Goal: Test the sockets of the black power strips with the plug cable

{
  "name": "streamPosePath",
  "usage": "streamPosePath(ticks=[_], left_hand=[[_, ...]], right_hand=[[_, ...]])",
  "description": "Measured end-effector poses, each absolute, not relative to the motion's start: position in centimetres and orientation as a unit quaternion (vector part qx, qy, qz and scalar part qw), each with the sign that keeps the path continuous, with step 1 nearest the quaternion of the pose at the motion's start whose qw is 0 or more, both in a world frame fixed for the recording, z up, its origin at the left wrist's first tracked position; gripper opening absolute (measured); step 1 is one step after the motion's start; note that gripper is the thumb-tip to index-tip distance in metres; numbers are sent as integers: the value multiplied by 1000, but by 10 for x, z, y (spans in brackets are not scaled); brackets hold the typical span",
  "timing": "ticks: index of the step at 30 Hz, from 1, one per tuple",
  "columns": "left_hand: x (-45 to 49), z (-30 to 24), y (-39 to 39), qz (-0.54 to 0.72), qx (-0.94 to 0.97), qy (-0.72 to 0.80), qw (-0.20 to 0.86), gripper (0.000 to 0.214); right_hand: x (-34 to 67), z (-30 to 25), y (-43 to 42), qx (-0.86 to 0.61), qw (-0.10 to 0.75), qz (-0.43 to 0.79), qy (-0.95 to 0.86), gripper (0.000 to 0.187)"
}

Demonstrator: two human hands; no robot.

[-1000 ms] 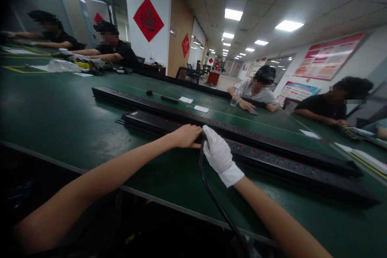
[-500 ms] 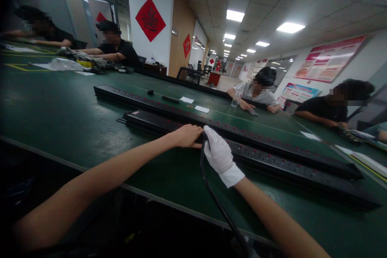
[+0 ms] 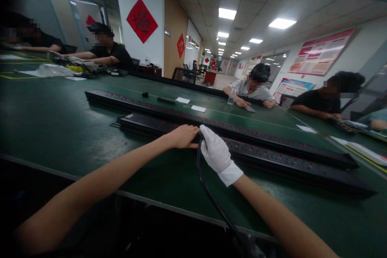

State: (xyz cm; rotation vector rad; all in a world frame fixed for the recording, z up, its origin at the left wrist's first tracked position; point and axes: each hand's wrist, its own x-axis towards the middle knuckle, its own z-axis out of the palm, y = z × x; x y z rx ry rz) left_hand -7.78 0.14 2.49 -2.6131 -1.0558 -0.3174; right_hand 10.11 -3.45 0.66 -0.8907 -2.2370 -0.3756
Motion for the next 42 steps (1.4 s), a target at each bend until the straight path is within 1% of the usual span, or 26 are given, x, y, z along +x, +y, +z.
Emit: streamPosePath(ticks=[36, 42], left_hand=[[-77, 29, -3, -88, -911, -375, 146, 62], [-77, 28, -2, -94, -909, -379, 148, 60]], right_hand=[[101, 6, -33, -355, 338, -155, -858, 53], [100, 5, -33, -362, 330, -146, -860, 51]])
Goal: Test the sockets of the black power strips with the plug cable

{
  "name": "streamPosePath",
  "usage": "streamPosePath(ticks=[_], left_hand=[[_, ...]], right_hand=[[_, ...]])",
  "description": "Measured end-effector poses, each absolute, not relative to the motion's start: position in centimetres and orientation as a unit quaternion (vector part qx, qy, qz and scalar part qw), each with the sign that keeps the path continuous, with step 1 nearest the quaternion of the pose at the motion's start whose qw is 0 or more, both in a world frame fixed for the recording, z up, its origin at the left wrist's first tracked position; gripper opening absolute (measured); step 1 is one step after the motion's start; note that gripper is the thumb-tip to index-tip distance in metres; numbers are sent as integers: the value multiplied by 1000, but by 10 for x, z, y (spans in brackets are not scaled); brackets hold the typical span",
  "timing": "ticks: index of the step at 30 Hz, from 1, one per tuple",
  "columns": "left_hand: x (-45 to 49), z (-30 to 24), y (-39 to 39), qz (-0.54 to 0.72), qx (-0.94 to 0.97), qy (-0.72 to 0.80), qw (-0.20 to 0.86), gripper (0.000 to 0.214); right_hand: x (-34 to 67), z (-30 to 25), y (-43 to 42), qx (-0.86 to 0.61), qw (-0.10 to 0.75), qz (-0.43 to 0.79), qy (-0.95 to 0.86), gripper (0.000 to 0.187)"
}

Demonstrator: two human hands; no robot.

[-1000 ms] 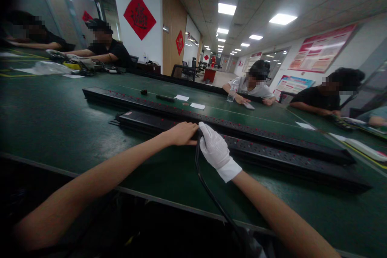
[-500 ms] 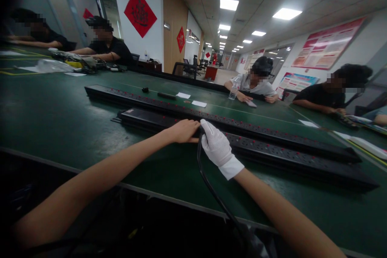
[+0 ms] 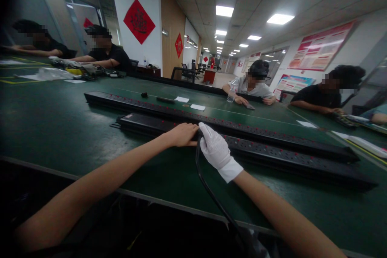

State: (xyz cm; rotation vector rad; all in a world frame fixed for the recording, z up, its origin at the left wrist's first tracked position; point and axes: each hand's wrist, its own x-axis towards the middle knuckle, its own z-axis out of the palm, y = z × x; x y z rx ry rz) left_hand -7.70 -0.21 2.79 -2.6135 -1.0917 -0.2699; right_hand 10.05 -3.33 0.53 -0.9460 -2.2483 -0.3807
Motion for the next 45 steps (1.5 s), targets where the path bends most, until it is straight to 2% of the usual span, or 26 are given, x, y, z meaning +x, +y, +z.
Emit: streamPosePath(ticks=[9, 16, 23, 30, 37, 39, 42, 45], left_hand=[[-77, 25, 0, -102, -908, -380, 146, 57], [-94, 37, 4, -99, -899, -406, 133, 69], [-111, 32, 12, -92, -898, -425, 66, 77], [-116, 37, 12, -82, -898, -430, 36, 78], [-119, 40, 11, -76, -887, -454, 35, 82], [-120, 41, 10, -71, -885, -459, 40, 81], [-121, 43, 9, -58, -883, -465, 40, 78], [-121, 44, 7, -60, -885, -460, 43, 78]], right_hand=[[99, 14, -29, -359, 310, -181, -861, 47], [101, 41, -22, -359, 265, -248, -860, 36], [100, 40, -15, -370, 345, -220, -834, 29], [91, 44, -12, -354, 354, -202, -842, 26], [81, 87, -17, -335, 499, -197, -775, 27], [72, 91, -14, -313, 449, -152, -823, 26], [62, 82, 1, -302, 312, -92, -896, 24], [59, 71, 23, -334, 275, -84, -898, 21]])
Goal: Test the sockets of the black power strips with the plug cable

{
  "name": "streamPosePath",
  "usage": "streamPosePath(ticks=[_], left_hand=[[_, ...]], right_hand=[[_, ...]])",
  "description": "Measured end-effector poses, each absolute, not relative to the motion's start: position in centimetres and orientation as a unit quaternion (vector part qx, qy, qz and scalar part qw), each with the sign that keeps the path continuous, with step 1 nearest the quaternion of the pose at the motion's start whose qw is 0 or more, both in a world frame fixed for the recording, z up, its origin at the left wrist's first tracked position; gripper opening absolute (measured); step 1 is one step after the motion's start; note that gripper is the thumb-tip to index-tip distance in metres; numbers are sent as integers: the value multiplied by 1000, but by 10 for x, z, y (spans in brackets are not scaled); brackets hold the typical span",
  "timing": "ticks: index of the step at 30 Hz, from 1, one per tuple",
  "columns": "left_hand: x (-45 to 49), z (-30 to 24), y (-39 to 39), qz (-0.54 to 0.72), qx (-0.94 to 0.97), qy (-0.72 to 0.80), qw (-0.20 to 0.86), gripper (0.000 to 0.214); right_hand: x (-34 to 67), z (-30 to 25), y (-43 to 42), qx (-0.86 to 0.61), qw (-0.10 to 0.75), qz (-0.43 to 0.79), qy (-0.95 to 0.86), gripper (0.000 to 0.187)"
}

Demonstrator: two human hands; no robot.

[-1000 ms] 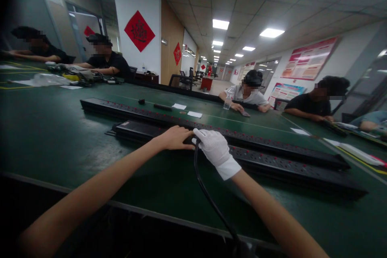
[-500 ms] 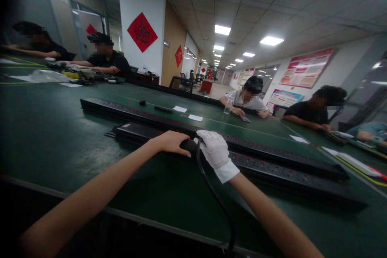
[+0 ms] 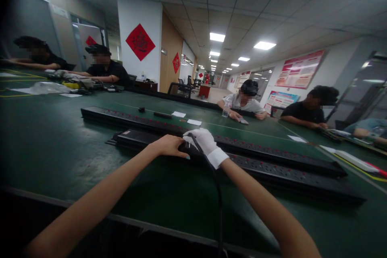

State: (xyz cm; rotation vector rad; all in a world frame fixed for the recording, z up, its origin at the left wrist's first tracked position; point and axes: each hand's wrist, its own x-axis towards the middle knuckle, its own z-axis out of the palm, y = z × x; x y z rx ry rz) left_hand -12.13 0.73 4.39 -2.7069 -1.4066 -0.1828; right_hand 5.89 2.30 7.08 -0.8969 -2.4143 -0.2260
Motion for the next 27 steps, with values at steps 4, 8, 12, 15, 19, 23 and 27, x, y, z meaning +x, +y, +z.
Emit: streamPosePath(ticks=[4, 8, 12, 15, 19, 23, 27], left_hand=[[-121, 42, 7, -71, -886, -457, 45, 77], [-121, 41, 10, -69, -885, -459, 32, 73], [-120, 40, 12, -67, -878, -473, 30, 67], [-119, 40, 13, -60, -876, -477, 38, 67], [-120, 39, 12, -63, -879, -471, 38, 66], [-122, 38, 13, -68, -877, -475, 33, 69], [-122, 38, 14, -67, -877, -475, 29, 76]], right_hand=[[60, 65, 36, -343, 270, -53, -898, 20], [55, 62, 25, -358, 284, -114, -882, 23], [47, 58, 17, -352, 295, -190, -868, 24], [47, 54, 15, -346, 305, -187, -867, 25], [51, 50, 10, -352, 323, -172, -862, 28], [54, 54, 8, -339, 317, -147, -874, 28], [57, 62, 24, -346, 281, -81, -892, 27]])
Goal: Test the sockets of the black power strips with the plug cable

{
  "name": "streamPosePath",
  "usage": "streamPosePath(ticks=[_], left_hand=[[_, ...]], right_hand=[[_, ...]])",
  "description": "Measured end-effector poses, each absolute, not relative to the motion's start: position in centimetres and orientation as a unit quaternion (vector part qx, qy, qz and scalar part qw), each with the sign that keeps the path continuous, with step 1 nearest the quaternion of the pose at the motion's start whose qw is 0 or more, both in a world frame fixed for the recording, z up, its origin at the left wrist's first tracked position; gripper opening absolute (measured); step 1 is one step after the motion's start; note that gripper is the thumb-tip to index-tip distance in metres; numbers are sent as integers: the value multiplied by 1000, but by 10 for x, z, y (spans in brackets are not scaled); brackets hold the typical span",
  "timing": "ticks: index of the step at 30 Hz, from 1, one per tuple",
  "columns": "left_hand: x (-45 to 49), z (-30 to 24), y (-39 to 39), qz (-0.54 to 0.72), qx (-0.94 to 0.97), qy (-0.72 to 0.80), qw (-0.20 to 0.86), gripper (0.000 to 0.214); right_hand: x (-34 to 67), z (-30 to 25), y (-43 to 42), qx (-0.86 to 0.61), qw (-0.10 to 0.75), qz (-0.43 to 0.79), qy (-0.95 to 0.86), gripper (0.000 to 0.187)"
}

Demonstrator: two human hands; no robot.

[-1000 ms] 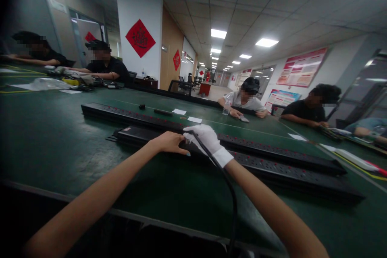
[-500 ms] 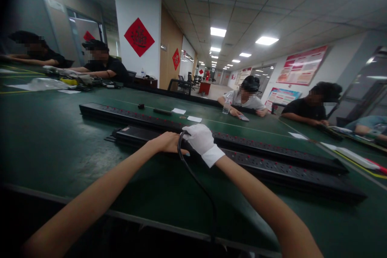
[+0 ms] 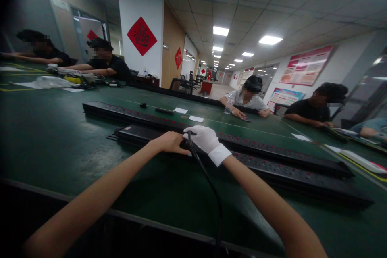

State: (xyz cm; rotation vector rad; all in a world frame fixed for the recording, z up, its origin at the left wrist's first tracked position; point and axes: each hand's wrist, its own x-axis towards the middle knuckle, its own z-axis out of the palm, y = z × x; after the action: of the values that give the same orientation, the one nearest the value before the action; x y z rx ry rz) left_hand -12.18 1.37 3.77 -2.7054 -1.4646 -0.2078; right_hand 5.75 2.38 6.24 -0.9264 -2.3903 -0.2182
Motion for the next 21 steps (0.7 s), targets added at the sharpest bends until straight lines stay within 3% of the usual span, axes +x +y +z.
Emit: streamPosePath(ticks=[8, 13, 21], left_hand=[[-121, 39, 13, -61, -880, -470, 42, 82], [-121, 39, 12, -64, -876, -476, 35, 77], [-121, 40, 10, -77, -880, -467, 31, 67]], right_hand=[[58, 71, 36, -353, 209, -30, -911, 25], [55, 68, 16, -349, 242, -54, -904, 26], [60, 39, 1, -312, 325, -201, -870, 34]])
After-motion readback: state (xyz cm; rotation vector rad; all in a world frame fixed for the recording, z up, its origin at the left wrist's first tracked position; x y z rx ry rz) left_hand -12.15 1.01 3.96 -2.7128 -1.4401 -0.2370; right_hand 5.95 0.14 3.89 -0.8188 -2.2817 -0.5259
